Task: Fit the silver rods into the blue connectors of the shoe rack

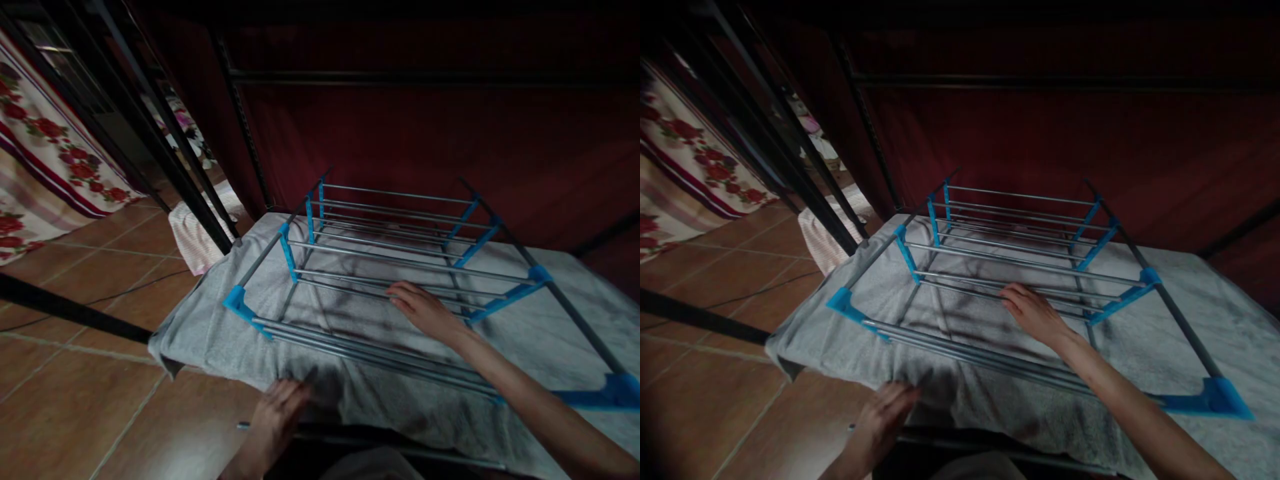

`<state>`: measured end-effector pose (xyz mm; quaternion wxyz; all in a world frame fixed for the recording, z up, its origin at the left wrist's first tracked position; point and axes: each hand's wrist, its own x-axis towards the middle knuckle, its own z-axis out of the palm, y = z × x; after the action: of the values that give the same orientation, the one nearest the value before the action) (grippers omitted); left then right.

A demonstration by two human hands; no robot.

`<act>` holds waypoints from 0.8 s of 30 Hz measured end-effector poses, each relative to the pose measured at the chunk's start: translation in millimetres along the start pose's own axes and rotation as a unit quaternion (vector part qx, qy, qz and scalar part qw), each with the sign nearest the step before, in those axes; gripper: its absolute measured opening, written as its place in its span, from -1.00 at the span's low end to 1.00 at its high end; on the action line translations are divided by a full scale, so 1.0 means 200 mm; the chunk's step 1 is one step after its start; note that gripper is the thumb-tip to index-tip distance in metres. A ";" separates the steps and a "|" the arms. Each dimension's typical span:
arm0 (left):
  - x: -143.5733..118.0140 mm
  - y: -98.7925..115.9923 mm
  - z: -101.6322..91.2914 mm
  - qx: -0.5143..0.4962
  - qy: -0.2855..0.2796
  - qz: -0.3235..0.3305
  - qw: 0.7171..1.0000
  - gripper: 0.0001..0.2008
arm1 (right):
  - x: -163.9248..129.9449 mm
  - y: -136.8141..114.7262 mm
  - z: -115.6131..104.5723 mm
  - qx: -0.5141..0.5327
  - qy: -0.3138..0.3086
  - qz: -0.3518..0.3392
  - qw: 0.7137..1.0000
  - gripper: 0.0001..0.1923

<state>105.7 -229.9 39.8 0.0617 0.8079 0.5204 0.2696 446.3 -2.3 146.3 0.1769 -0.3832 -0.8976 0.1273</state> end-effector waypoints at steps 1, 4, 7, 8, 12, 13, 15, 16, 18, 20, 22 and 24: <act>0.04 -0.05 -0.08 0.004 0.075 -0.033 0.997 -0.76 | 0.04 0.01 0.03 -0.014 0.002 -0.003 1.000 -0.69; 0.15 -0.20 -0.31 -0.011 0.276 -0.205 0.939 -0.87 | 0.20 0.01 0.13 -0.060 -0.002 -0.024 0.998 -0.67; 0.27 -0.27 -0.50 -0.048 0.445 -0.293 0.845 -0.81 | 0.36 -0.02 0.26 -0.110 -0.027 -0.031 0.993 -0.68; 0.31 -0.26 -0.54 -0.046 0.476 -0.283 0.831 -0.81 | 0.41 -0.03 0.30 -0.126 -0.042 -0.029 0.991 -0.69; 0.47 -0.11 -0.63 -0.005 0.419 -0.133 0.898 -0.90 | 0.57 -0.07 0.40 -0.154 -0.107 -0.004 0.982 -0.70; 0.52 -0.06 -0.63 -0.012 0.384 -0.110 0.917 -0.91 | 0.59 -0.07 0.41 -0.152 -0.113 0.006 0.982 -0.69; 0.62 0.02 -0.60 -0.061 0.317 -0.111 0.940 -0.89 | 0.62 -0.07 0.41 -0.147 -0.113 0.025 0.982 -0.67; 0.67 0.04 -0.59 -0.102 0.289 -0.134 0.942 -0.88 | 0.63 -0.06 0.41 -0.145 -0.112 0.029 0.983 -0.67; 0.77 0.03 -0.55 -0.218 0.249 -0.208 0.921 -0.85 | 0.63 -0.06 0.39 -0.140 -0.112 0.030 0.983 -0.66; 0.86 -0.02 -0.52 -0.356 0.243 -0.290 0.854 -0.79 | 0.63 -0.06 0.39 -0.137 -0.114 0.030 0.984 -0.65; 0.94 -0.09 -0.47 -0.468 0.274 -0.353 0.763 -0.71 | 0.63 -0.07 0.38 -0.135 -0.112 0.033 0.984 -0.66; 1.01 -0.18 -0.43 -0.515 0.326 -0.399 0.685 -0.68 | 0.63 -0.08 0.38 -0.129 -0.111 0.037 0.985 -0.67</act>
<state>97.7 -52.9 173.4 0.3959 0.2265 0.5600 0.6916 323.5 71.7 110.8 0.0205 -0.4191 -0.9058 0.0589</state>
